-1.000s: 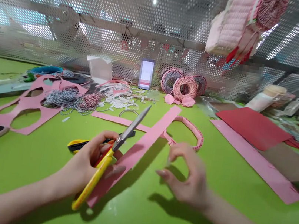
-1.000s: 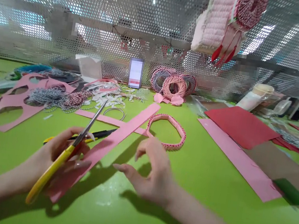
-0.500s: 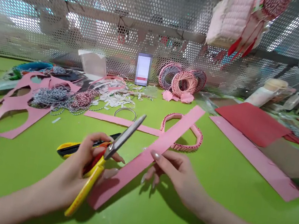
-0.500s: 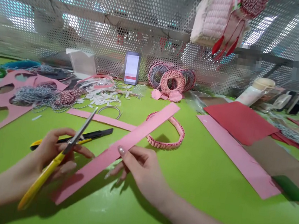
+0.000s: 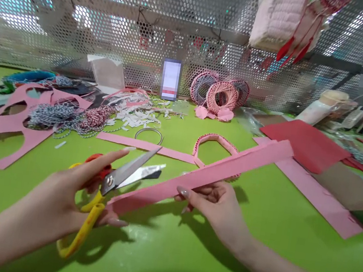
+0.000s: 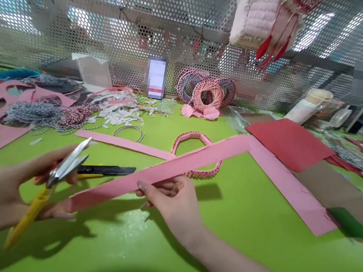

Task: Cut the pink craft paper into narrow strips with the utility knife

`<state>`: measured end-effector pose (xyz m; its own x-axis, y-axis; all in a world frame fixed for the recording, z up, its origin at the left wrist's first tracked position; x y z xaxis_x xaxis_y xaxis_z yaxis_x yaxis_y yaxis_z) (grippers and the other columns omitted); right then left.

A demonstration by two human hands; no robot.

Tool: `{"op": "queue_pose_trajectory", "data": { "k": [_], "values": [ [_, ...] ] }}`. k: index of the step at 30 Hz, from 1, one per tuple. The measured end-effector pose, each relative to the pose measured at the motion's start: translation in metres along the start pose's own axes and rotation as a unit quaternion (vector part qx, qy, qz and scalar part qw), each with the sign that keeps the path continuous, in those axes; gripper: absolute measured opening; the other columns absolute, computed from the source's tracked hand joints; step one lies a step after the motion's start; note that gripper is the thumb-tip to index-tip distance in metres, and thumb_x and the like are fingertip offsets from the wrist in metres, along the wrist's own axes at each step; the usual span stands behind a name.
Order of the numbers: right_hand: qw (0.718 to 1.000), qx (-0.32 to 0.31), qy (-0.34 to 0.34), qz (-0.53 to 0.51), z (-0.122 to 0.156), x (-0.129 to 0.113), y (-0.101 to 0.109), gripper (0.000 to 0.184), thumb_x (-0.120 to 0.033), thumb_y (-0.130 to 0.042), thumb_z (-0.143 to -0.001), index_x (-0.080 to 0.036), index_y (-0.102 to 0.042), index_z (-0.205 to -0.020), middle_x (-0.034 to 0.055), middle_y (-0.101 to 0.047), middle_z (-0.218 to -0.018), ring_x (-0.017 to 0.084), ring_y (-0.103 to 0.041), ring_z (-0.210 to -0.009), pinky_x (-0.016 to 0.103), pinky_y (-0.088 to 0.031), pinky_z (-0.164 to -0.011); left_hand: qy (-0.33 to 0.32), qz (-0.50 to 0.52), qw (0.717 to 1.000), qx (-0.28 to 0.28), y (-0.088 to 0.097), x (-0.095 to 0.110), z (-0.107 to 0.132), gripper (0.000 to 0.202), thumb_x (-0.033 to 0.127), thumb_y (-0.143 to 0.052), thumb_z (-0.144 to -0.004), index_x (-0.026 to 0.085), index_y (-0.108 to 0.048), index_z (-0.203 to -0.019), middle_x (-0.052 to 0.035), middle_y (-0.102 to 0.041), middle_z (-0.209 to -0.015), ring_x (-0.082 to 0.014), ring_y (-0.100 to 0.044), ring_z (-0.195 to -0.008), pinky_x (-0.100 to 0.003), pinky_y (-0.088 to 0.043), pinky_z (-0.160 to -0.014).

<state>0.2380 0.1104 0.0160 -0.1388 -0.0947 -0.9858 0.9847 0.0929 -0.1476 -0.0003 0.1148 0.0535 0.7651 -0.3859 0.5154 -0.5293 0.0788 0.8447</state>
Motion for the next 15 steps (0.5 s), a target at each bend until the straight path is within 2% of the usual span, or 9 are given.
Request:
{"op": "queue_pose_trajectory", "data": {
  "k": [2,3,6,8,11,13,15],
  "values": [
    [1.000,0.004,0.010,0.010,0.003,-0.004,0.000,0.019,-0.034,-0.080,-0.072,-0.017,-0.077,-0.079,0.0064,-0.077,-0.073,0.018,-0.073,-0.066,0.025,-0.061,-0.055,0.002,-0.050,0.999,0.015,0.001,0.006,0.005,0.085,0.063,-0.066,-0.073,0.041,-0.031,-0.148,0.0029,-0.074,-0.084,-0.0185,-0.067,-0.059,-0.023,-0.055,-0.050],
    [1.000,0.003,0.018,0.012,0.005,-0.007,-0.001,0.019,-0.035,-0.079,-0.074,-0.017,-0.078,-0.080,0.0065,-0.077,-0.074,0.019,-0.073,-0.067,0.026,-0.062,-0.056,-0.008,-0.066,0.998,0.021,0.000,0.011,0.008,0.086,0.065,-0.063,-0.075,0.040,-0.027,-0.149,0.0030,-0.074,-0.083,-0.0183,-0.067,-0.058,-0.023,-0.054,-0.050],
    [0.999,0.001,0.036,0.008,0.010,-0.013,-0.003,0.016,-0.035,-0.075,-0.078,-0.020,-0.078,-0.081,0.0045,-0.077,-0.077,0.016,-0.071,-0.066,0.024,-0.062,-0.056,-0.049,-0.094,0.993,0.047,-0.007,0.028,0.015,0.078,0.068,-0.053,-0.081,0.043,-0.025,-0.149,0.0023,-0.074,-0.095,-0.0215,-0.071,-0.076,-0.026,-0.057,-0.064],
    [0.999,-0.006,0.037,0.005,0.013,-0.014,-0.005,0.015,-0.036,-0.075,-0.079,-0.021,-0.079,-0.082,0.0031,-0.076,-0.077,0.015,-0.070,-0.063,0.024,-0.062,-0.057,-0.081,-0.112,0.989,0.047,-0.014,0.039,0.018,0.074,0.065,-0.053,-0.083,0.042,-0.028,-0.148,0.0014,-0.074,-0.100,-0.0222,-0.072,-0.083,-0.026,-0.058,-0.070],
    [0.999,-0.026,0.037,0.001,0.016,-0.017,-0.009,0.020,-0.041,-0.074,-0.080,-0.023,-0.079,-0.085,0.0036,-0.076,-0.076,0.017,-0.071,-0.065,0.027,-0.062,-0.060,-0.090,-0.134,0.985,0.056,-0.015,0.045,0.020,0.072,0.060,-0.060,-0.081,0.034,-0.034,-0.143,-0.0001,-0.075,-0.101,-0.0215,-0.074,-0.081,-0.022,-0.057,-0.065],
    [0.999,-0.040,0.032,0.001,0.018,-0.018,-0.013,0.022,-0.043,-0.072,-0.082,-0.023,-0.080,-0.088,0.0046,-0.076,-0.078,0.018,-0.071,-0.068,0.027,-0.062,-0.061,-0.083,-0.133,0.986,0.064,-0.012,0.045,0.019,0.066,0.061,-0.056,-0.083,0.033,-0.035,-0.140,0.0003,-0.075,-0.098,-0.0205,-0.074,-0.078,-0.021,-0.056,-0.061],
    [0.998,-0.052,0.028,-0.005,0.020,-0.019,-0.015,0.021,-0.043,-0.071,-0.083,-0.024,-0.079,-0.089,0.0048,-0.077,-0.080,0.017,-0.071,-0.068,0.027,-0.062,-0.062,-0.092,-0.137,0.985,0.057,-0.012,0.047,0.018,0.061,0.060,-0.050,-0.087,0.034,-0.033,-0.139,0.0030,-0.074,-0.085,-0.0174,-0.070,-0.061,-0.019,-0.051,-0.050]
  ]
}}
Point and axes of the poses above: each hand's wrist, its own z-axis away from the middle knuckle, its own y-axis out of the back of the hand, x = y × z, the point moved 9 cm from there along -z, towards the middle knuckle
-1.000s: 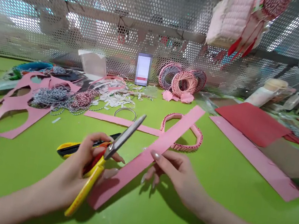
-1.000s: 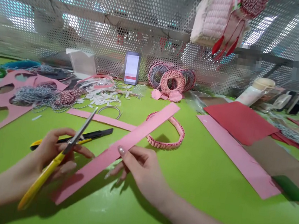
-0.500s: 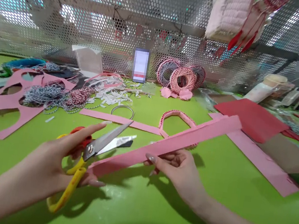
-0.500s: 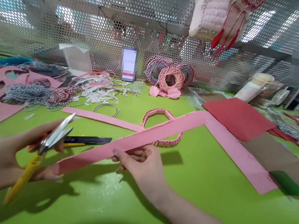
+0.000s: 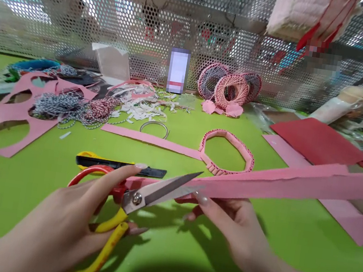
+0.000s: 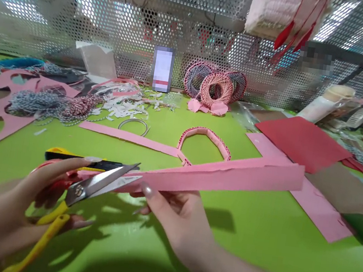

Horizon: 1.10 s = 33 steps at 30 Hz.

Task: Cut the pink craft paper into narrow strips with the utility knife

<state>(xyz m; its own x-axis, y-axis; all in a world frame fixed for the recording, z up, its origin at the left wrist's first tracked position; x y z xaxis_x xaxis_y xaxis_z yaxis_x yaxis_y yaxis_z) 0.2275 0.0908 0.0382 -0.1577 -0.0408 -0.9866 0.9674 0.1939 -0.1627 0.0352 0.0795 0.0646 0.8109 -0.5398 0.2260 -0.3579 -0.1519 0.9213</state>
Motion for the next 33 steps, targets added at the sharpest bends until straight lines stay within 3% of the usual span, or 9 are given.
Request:
{"op": "queue_pose_trajectory", "data": {
  "k": [3,5,11,21,27,33],
  "values": [
    [1.000,0.000,-0.006,-0.028,0.003,0.000,-0.001,0.016,-0.040,-0.073,-0.082,-0.026,-0.079,-0.088,0.0027,-0.076,-0.078,0.014,-0.070,-0.064,0.024,-0.062,-0.064,-0.028,-0.020,0.999,-0.021,-0.004,0.005,-0.002,0.060,0.060,-0.051,-0.087,0.032,-0.033,-0.137,0.0095,-0.059,-0.055,-0.0135,-0.053,-0.034,-0.019,-0.038,-0.034],
    [0.999,0.002,-0.020,-0.038,0.005,0.003,0.000,0.011,-0.037,-0.073,-0.083,-0.028,-0.079,-0.086,0.0003,-0.075,-0.074,0.012,-0.069,-0.064,0.019,-0.060,-0.064,-0.028,-0.019,0.999,-0.029,-0.005,0.007,-0.003,0.059,0.061,-0.052,-0.087,0.031,-0.034,-0.135,0.0106,-0.056,-0.051,-0.0127,-0.050,-0.031,-0.019,-0.037,-0.032],
    [0.999,0.015,-0.037,-0.032,0.009,0.007,0.005,0.012,-0.040,-0.074,-0.081,-0.029,-0.079,-0.084,-0.0015,-0.073,-0.069,0.011,-0.069,-0.063,0.017,-0.059,-0.062,-0.013,0.005,1.000,-0.026,-0.005,0.008,-0.003,0.052,0.060,-0.054,-0.086,0.028,-0.041,-0.124,0.0047,-0.072,-0.073,-0.0127,-0.060,-0.042,-0.017,-0.042,-0.034],
    [0.998,0.002,-0.058,-0.004,0.011,0.008,0.002,0.024,-0.048,-0.072,-0.080,-0.025,-0.074,-0.073,-0.0004,-0.070,-0.064,0.013,-0.067,-0.060,0.020,-0.057,-0.058,-0.026,0.078,0.995,-0.053,-0.010,0.014,-0.003,0.041,0.055,-0.057,-0.087,0.031,-0.046,-0.118,0.0081,-0.066,-0.063,-0.0106,-0.049,-0.033,-0.019,-0.038,-0.032],
    [0.998,-0.017,-0.054,0.030,0.009,0.006,0.002,0.023,-0.048,-0.070,-0.081,-0.026,-0.075,-0.074,0.0012,-0.071,-0.066,0.017,-0.069,-0.060,0.026,-0.059,-0.058,-0.015,0.087,0.992,-0.085,-0.016,0.008,0.000,0.047,0.053,-0.056,-0.087,0.032,-0.038,-0.125,0.0027,-0.075,-0.088,-0.0178,-0.072,-0.065,-0.021,-0.053,-0.051],
    [0.997,-0.012,-0.055,0.048,0.010,0.006,0.005,0.023,-0.048,-0.069,-0.083,-0.027,-0.076,-0.075,0.0017,-0.072,-0.067,0.017,-0.070,-0.062,0.024,-0.059,-0.059,0.011,0.068,0.992,-0.107,-0.022,0.003,0.003,0.048,0.051,-0.052,-0.090,0.031,-0.031,-0.127,0.0005,-0.074,-0.089,-0.0183,-0.071,-0.065,-0.024,-0.054,-0.054]
  ]
}}
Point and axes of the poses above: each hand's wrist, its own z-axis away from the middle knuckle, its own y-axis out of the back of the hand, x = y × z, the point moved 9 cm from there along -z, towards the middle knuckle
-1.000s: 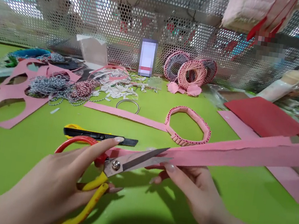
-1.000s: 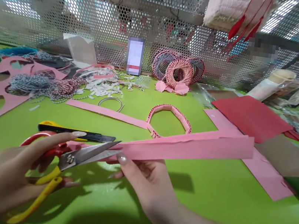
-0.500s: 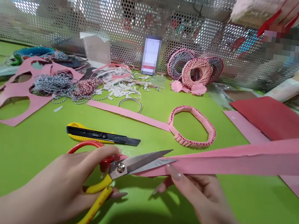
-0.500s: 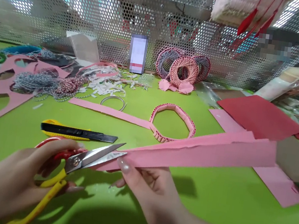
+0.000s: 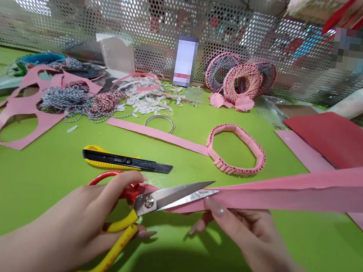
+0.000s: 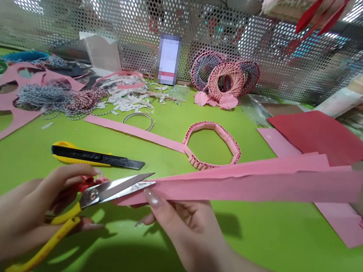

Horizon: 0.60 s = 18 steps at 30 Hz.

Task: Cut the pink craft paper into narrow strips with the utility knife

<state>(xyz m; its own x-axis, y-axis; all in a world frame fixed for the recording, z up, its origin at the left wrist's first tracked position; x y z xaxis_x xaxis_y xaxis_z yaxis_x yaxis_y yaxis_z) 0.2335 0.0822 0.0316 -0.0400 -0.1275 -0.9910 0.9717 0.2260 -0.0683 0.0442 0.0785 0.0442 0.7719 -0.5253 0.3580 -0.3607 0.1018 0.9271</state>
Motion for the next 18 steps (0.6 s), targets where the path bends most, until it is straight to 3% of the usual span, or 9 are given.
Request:
{"op": "queue_pose_trajectory", "data": {
  "k": [8,18],
  "values": [
    [1.000,0.004,0.006,0.007,0.0022,0.0025,0.0026,0.022,-0.047,-0.068,-0.084,-0.028,-0.078,-0.079,0.0021,-0.074,-0.066,0.017,-0.071,-0.063,0.024,-0.059,-0.060,-0.019,0.034,0.999,-0.006,0.0037,0.0064,-0.0026,0.040,0.045,-0.054,-0.090,0.032,-0.035,-0.123,0.0034,-0.074,-0.086,-0.0161,-0.071,-0.063,-0.021,-0.053,-0.053],
    [1.000,-0.015,0.007,-0.001,0.0000,-0.0044,-0.0036,0.023,-0.049,-0.068,-0.083,-0.029,-0.078,-0.077,0.0018,-0.073,-0.067,0.016,-0.070,-0.062,0.024,-0.060,-0.061,-0.018,0.030,0.999,0.007,0.0089,0.0085,-0.0006,0.027,0.040,-0.049,-0.090,0.029,-0.045,-0.114,0.0027,-0.075,-0.077,-0.0189,-0.070,-0.053,-0.024,-0.053,-0.044]
  ]
}}
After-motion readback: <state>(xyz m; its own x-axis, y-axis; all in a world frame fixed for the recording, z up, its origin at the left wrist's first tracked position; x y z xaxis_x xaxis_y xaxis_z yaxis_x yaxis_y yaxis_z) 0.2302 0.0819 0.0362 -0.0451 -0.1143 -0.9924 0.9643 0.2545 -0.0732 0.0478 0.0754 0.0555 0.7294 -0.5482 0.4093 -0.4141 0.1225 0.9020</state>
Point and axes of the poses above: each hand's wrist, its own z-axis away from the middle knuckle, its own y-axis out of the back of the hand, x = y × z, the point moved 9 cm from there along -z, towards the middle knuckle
